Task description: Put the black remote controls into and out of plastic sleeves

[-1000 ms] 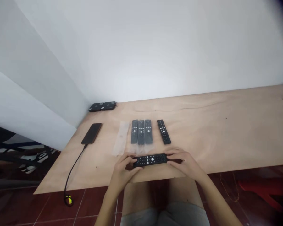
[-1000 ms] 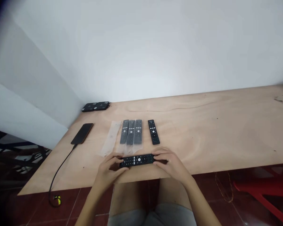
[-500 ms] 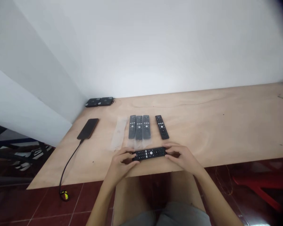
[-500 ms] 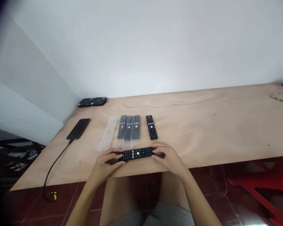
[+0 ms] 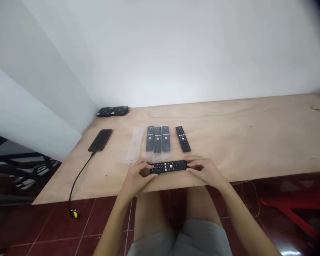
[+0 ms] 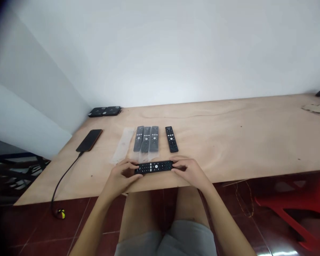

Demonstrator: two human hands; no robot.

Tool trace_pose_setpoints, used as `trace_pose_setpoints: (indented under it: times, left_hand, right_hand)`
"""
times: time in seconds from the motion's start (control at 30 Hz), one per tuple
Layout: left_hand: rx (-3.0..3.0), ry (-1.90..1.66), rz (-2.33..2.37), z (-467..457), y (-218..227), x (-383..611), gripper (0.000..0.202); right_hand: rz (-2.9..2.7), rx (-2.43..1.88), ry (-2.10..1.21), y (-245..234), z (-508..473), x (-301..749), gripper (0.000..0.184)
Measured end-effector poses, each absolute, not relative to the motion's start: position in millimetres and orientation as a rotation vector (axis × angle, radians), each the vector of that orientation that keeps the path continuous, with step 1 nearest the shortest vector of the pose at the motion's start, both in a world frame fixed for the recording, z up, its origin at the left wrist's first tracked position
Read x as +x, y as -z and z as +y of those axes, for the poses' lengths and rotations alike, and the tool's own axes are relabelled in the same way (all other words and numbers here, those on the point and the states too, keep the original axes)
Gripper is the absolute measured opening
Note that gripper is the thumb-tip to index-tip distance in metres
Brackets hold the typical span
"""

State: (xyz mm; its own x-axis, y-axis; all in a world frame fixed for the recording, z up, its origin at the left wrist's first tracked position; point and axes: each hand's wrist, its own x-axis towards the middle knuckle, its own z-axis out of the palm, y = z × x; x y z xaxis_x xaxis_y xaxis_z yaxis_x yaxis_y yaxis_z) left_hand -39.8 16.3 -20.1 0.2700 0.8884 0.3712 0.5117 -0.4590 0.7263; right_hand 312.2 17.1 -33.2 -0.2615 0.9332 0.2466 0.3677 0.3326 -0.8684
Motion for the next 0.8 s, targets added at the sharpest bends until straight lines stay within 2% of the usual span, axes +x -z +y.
trace_pose_setpoints:
  times: [0.2,0.43,0.8]
  left_hand:
    - [2.029,-1.082,1.268,17.5,19.6,-38.9,0.018]
    - [2.002,-1.043,1.277,17.9,16.6,-37.7,0.019]
    - [2.105,-1.026,1.281,14.7,17.7,-35.7,0.019]
  right_hand:
    - [-1.822,-1.137,-0.878,31.2,15.2,311.9,0.015]
    - [-1.892,-1.101,-0.809,32.8,13.9,315.9,0.031]
    - [-1.903,-1.105,-0.824,30.9,14.8,313.1,0.029]
